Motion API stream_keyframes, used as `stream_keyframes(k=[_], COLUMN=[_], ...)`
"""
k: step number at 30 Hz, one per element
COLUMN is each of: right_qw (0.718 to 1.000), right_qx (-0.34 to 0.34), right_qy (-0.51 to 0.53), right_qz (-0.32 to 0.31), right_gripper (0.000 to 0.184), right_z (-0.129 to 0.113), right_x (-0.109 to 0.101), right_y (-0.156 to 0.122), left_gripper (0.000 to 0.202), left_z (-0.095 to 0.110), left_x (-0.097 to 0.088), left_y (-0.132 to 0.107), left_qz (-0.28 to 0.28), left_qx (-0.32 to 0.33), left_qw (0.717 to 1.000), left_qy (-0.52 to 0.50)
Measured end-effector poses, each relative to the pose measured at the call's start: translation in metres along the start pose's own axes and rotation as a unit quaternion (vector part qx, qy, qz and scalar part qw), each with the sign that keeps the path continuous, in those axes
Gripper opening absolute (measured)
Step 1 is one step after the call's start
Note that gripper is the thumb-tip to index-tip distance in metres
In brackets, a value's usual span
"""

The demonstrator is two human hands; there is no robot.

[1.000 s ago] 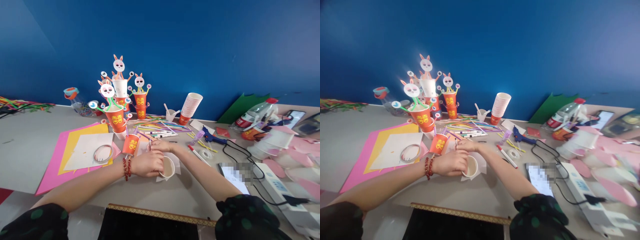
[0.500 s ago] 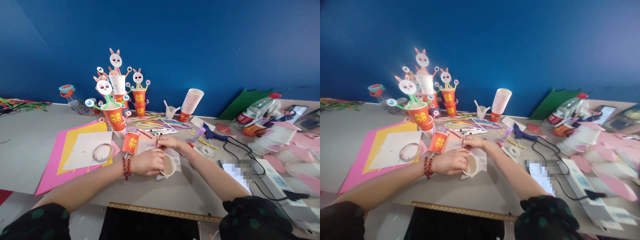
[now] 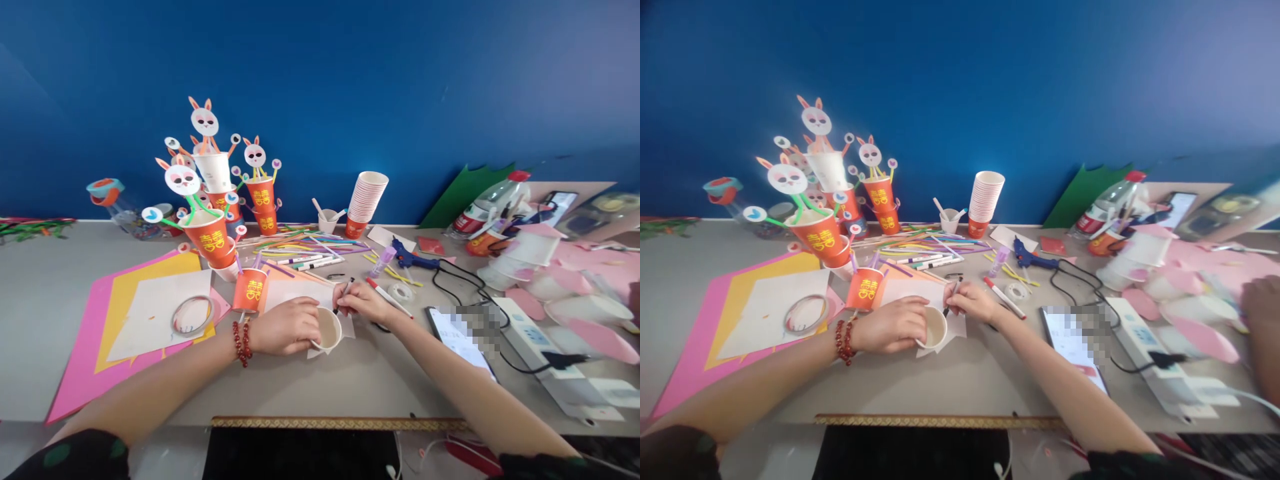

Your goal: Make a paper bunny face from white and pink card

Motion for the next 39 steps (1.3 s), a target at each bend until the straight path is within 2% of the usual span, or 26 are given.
stream_keyframes(k=[5, 8, 12, 16, 18, 20, 23, 24, 26, 29, 31, 35, 39], right_qw=[0.986, 0.964, 0.908, 0.855, 0.843, 0.836, 0.827, 0.825, 0.820, 0.813, 0.809, 0.813, 0.820], right_qx=[-0.020, -0.053, -0.139, -0.146, -0.134, -0.127, -0.142, -0.152, -0.172, -0.201, -0.220, -0.237, -0.239], right_qy=[-0.042, -0.129, -0.341, -0.456, -0.481, -0.493, -0.502, -0.504, -0.511, -0.520, -0.521, -0.512, -0.499], right_qz=[0.162, 0.225, 0.199, 0.198, 0.200, 0.205, 0.209, 0.206, 0.192, 0.170, 0.160, 0.147, 0.145], right_gripper=[0.023, 0.024, 0.027, 0.031, 0.032, 0.032, 0.031, 0.030, 0.030, 0.033, 0.034, 0.036, 0.035], right_z=[-0.004, -0.007, -0.014, -0.018, -0.018, -0.018, -0.014, -0.013, -0.010, -0.008, -0.010, -0.015, -0.016], right_x=[-0.017, -0.017, -0.006, 0.001, 0.006, 0.012, 0.022, 0.026, 0.032, 0.038, 0.039, 0.039, 0.040], right_y=[-0.038, -0.064, -0.090, -0.100, -0.101, -0.100, -0.101, -0.102, -0.103, -0.105, -0.105, -0.106, -0.106], left_gripper=[0.013, 0.012, 0.010, 0.009, 0.009, 0.009, 0.008, 0.010, 0.014, 0.016, 0.017, 0.018, 0.021], left_z=[0.001, 0.002, 0.002, 0.005, 0.006, 0.004, -0.006, -0.012, -0.022, -0.039, -0.052, -0.070, -0.085], left_x=[0.000, -0.001, 0.000, -0.004, -0.014, -0.033, -0.061, -0.067, -0.072, -0.061, -0.049, -0.024, -0.006], left_y=[-0.001, 0.000, 0.001, -0.001, -0.003, -0.003, 0.003, 0.008, 0.024, 0.058, 0.082, 0.120, 0.142], left_qz=[-0.001, -0.001, -0.002, 0.007, 0.045, 0.120, 0.230, 0.246, 0.246, 0.194, 0.172, 0.164, 0.162], left_qx=[-0.010, -0.012, -0.010, 0.015, 0.020, 0.005, -0.071, -0.102, -0.118, -0.109, -0.127, -0.137, -0.157], left_qw=[1.000, 1.000, 1.000, 0.999, 0.997, 0.989, 0.969, 0.963, 0.962, 0.973, 0.973, 0.971, 0.966], left_qy=[-0.014, -0.015, -0.008, -0.029, -0.065, -0.088, -0.053, -0.029, 0.011, 0.064, 0.091, 0.110, 0.127])
Point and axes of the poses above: each hand's wrist, its own y-axis towards the middle knuckle, its own x-axis out of the palm, z = x × y, the point moved 4 cm from there along y, towards the middle knuckle, and after that the axes turned 4 degrees about -x, right-handed, at the moved point
